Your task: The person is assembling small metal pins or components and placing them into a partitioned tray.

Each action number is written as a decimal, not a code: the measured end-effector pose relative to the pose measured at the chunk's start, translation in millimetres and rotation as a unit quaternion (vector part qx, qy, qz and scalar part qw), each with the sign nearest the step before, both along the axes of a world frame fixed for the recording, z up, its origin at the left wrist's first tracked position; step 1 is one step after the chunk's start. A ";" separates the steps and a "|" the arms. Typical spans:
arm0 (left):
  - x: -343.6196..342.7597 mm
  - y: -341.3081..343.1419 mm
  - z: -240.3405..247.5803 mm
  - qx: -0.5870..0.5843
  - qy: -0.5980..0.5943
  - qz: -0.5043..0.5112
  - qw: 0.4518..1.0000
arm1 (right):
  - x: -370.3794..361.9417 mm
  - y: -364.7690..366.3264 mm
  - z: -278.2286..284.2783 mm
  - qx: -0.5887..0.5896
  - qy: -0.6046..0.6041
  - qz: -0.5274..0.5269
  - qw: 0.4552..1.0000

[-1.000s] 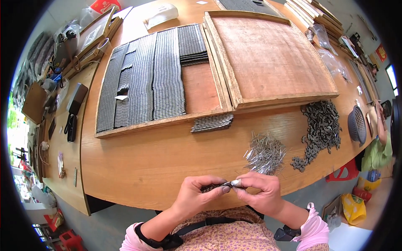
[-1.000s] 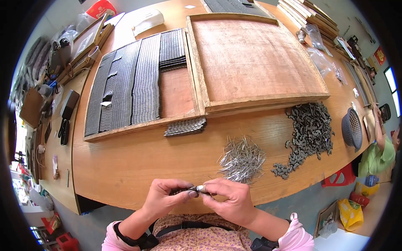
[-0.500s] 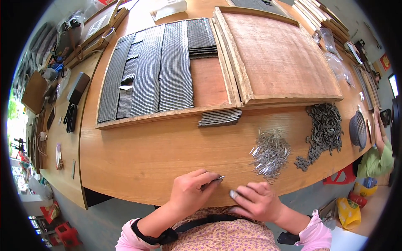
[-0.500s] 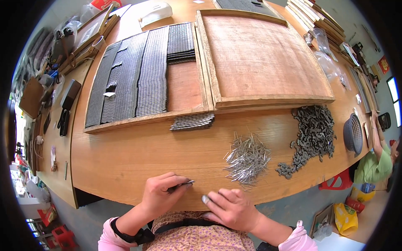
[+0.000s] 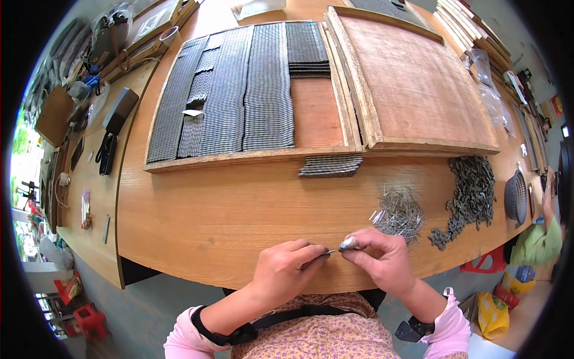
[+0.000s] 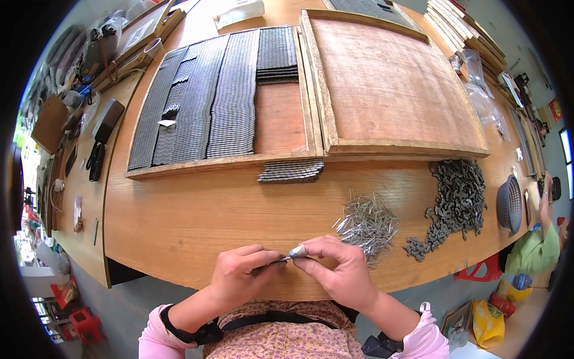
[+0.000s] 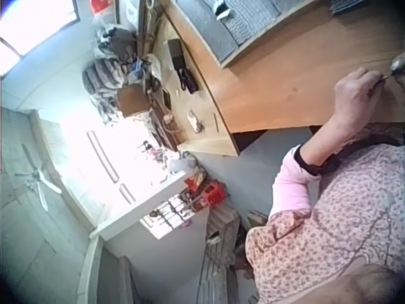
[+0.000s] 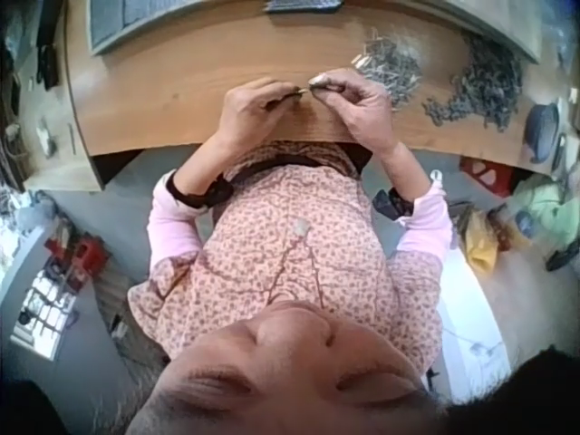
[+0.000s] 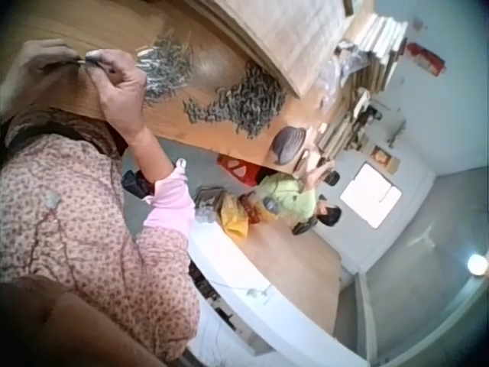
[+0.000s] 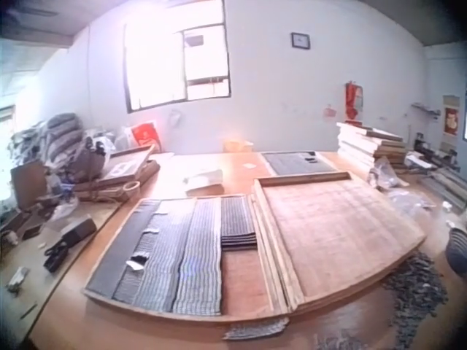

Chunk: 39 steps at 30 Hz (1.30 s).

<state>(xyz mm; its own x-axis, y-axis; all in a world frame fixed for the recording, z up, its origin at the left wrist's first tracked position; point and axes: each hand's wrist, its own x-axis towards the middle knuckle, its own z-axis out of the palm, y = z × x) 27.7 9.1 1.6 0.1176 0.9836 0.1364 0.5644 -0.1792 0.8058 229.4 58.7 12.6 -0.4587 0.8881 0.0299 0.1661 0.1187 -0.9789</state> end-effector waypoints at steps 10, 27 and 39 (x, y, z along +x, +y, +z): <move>-2.1 -0.5 -0.9 -0.017 0.003 -0.002 1.000 | -14.3 1.1 -6.2 -0.166 0.023 -0.045 0.985; -2.1 0.4 -2.1 -0.008 0.008 -0.009 1.000 | -15.3 0.2 -6.4 0.065 -0.023 -0.009 0.998; -5.2 14.7 13.7 -0.163 -0.237 -0.047 0.957 | 4.9 17.9 10.0 0.376 -0.146 0.100 0.909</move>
<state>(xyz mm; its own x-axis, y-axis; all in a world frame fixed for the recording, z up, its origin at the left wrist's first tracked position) 22.5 23.8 15.4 0.2080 0.9712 -0.1163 0.1156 0.0937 0.9889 234.3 76.6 22.6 -0.6942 0.5651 0.4457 0.3084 0.7931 -0.5253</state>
